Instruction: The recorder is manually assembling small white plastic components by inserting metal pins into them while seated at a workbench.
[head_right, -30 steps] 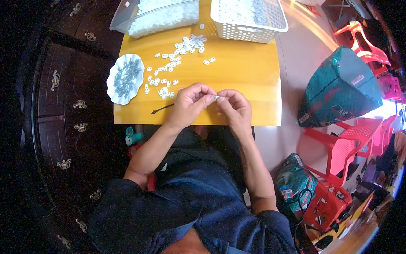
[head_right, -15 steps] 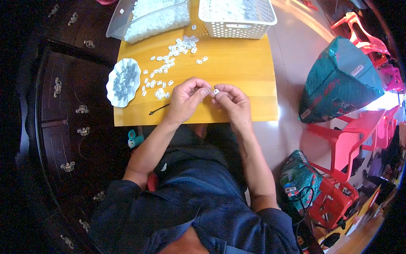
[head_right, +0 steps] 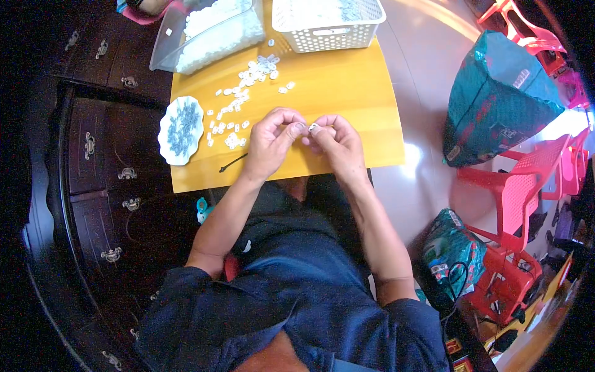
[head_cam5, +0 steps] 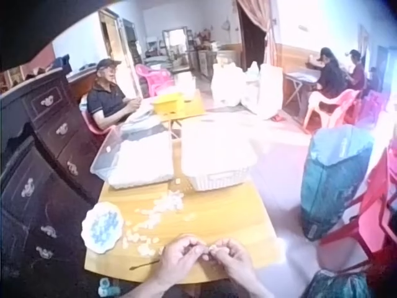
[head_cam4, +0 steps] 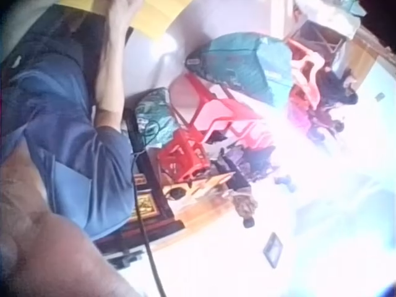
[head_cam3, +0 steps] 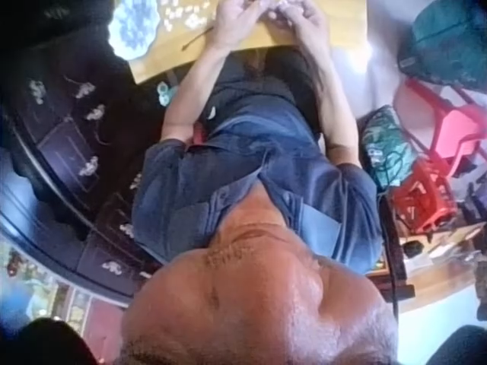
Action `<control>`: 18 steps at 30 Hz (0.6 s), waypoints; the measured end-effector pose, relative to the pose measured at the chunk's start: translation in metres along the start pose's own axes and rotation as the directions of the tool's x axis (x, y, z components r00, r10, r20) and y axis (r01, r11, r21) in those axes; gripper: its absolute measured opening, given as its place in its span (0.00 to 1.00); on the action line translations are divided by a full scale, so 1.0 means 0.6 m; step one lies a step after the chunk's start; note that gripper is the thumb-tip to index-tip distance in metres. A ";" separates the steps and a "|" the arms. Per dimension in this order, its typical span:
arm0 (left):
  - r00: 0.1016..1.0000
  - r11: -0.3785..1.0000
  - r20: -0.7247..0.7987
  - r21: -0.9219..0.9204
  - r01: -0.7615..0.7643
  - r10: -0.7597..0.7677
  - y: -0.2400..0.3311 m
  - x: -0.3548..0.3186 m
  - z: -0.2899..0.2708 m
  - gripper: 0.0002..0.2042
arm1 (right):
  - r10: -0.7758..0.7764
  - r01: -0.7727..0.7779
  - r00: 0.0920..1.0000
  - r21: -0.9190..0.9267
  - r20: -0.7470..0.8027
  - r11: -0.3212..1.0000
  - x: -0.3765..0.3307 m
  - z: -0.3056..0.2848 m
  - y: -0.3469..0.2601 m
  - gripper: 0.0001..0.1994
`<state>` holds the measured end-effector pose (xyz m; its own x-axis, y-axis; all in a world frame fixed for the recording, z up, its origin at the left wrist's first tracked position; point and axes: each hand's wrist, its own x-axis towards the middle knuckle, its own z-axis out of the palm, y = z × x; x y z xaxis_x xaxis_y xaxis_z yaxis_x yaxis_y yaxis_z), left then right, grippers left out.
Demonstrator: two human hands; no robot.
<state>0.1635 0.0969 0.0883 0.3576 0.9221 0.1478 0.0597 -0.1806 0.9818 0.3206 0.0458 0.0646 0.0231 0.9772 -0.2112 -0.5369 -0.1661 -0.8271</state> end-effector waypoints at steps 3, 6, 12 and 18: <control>1.000 1.000 0.010 0.026 -0.013 0.013 -0.004 0.003 -0.004 0.01 | -0.006 0.007 1.000 -0.046 0.027 0.999 0.006 -0.004 0.007 0.06; 0.999 0.994 0.015 0.095 -0.048 0.047 -0.005 0.004 -0.009 0.01 | -0.017 0.018 1.000 -0.069 0.003 0.997 0.006 0.003 0.007 0.07; 0.999 0.988 0.036 0.151 -0.003 -0.003 -0.016 0.010 0.014 0.02 | -0.037 0.025 0.996 -0.154 -0.078 0.988 0.004 -0.016 0.007 0.08; 0.981 0.980 -0.007 0.029 0.196 -0.196 -0.012 -0.004 -0.003 0.04 | -0.153 0.153 0.988 -0.010 0.037 0.988 0.030 -0.003 0.051 0.06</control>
<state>0.1606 0.0968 0.0811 0.3327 0.9419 -0.0463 0.1556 -0.0065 0.9878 0.3061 0.0584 0.0349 0.0738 0.9953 -0.0633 -0.5184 -0.0159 -0.8550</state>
